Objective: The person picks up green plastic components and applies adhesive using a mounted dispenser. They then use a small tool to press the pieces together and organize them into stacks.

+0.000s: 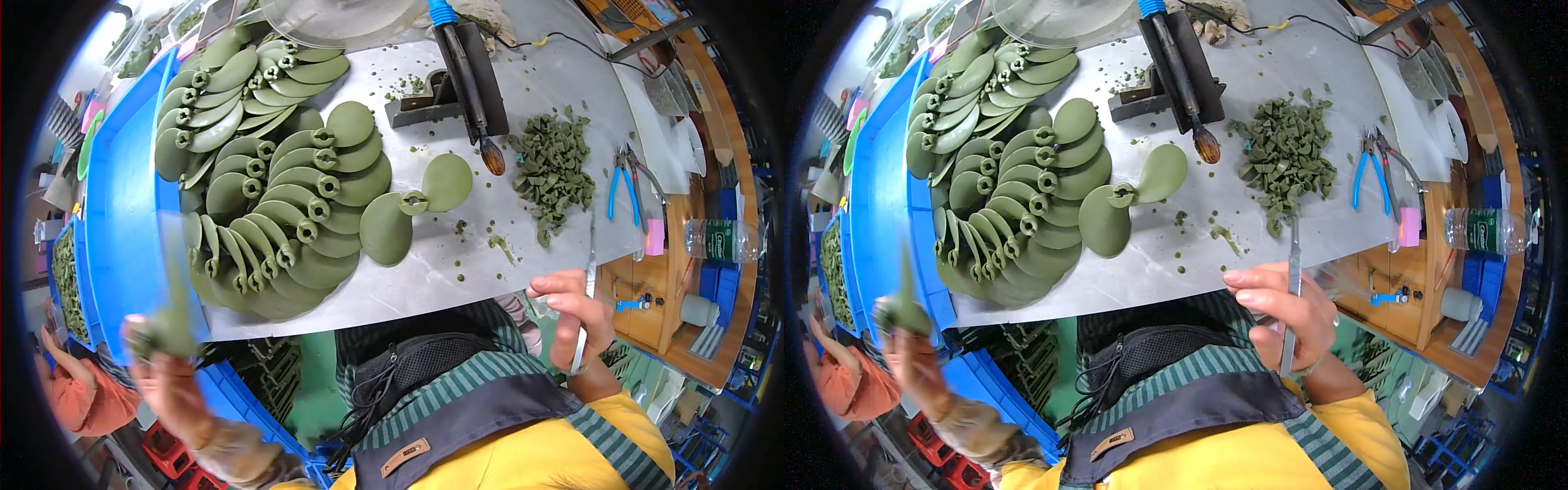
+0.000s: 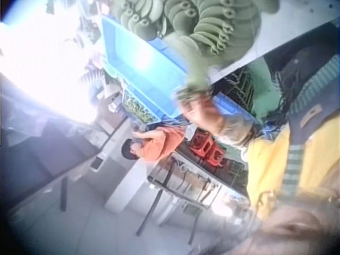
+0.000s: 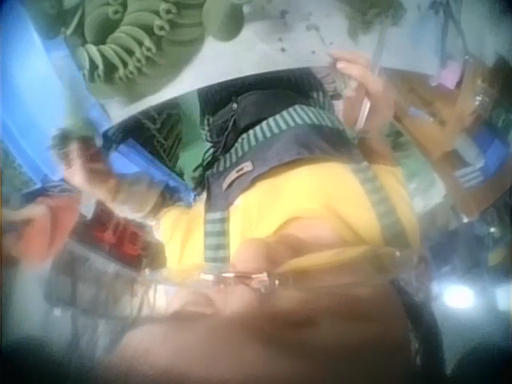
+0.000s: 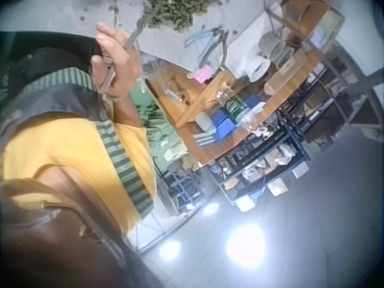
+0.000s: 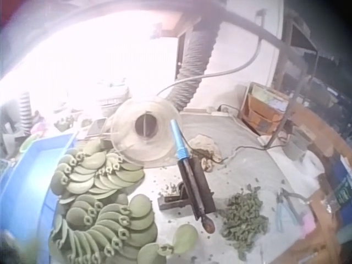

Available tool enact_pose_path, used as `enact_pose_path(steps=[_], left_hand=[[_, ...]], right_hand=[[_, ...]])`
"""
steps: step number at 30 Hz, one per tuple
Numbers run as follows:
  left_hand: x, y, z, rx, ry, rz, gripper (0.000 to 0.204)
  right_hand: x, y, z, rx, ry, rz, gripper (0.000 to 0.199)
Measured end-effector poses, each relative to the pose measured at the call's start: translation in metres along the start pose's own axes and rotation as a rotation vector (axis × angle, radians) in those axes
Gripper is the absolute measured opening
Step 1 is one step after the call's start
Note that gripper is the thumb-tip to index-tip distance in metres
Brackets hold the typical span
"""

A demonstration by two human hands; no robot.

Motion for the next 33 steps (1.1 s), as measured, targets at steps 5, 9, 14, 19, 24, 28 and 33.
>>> enact_pose_path(steps=[5,9,14,19,24,28,33], left_hand=[[0.156,0.083,-0.027,0.094,0.353,-0.159,0.041],[0.230,0.134,0.022,0.334,0.338,-0.026,0.042],[0.272,0.135,0.041,0.484,0.261,0.203,0.058],[0.206,0.130,0.022,0.524,0.690,0.291,0.055],[0.238,0.127,-0.030,-0.175,1.251,-0.162,0.041],[-0.020,0.040,-0.026,0.016,0.648,0.076,0.025],[-0.219,-0.038,0.015,0.093,0.561,0.812,0.012]], right_hand=[[0.003,-0.001,-0.005,-0.042,0.084,-0.021,0.023],[0.017,-0.005,-0.011,-0.094,0.069,-0.148,0.019],[0.059,-0.025,-0.039,-0.282,-0.061,-0.436,0.019],[0.074,-0.042,-0.070,-0.471,-0.235,-0.328,0.009],[0.032,-0.044,-0.078,-0.448,-0.367,-0.003,0.026],[0.027,-0.048,-0.081,-0.350,-0.502,0.083,0.027],[0.019,-0.045,-0.077,-0.226,-0.528,0.132,0.026]])
Point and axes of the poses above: each hand's wrist, its own y-axis towards the middle knuckle, its own x-axis out of the back of the hand, z = x × y, the point moved 7 cm from there along y, towards the middle knuckle, and after that the axes turned 12 degrees about x, right-handed, at the moved point
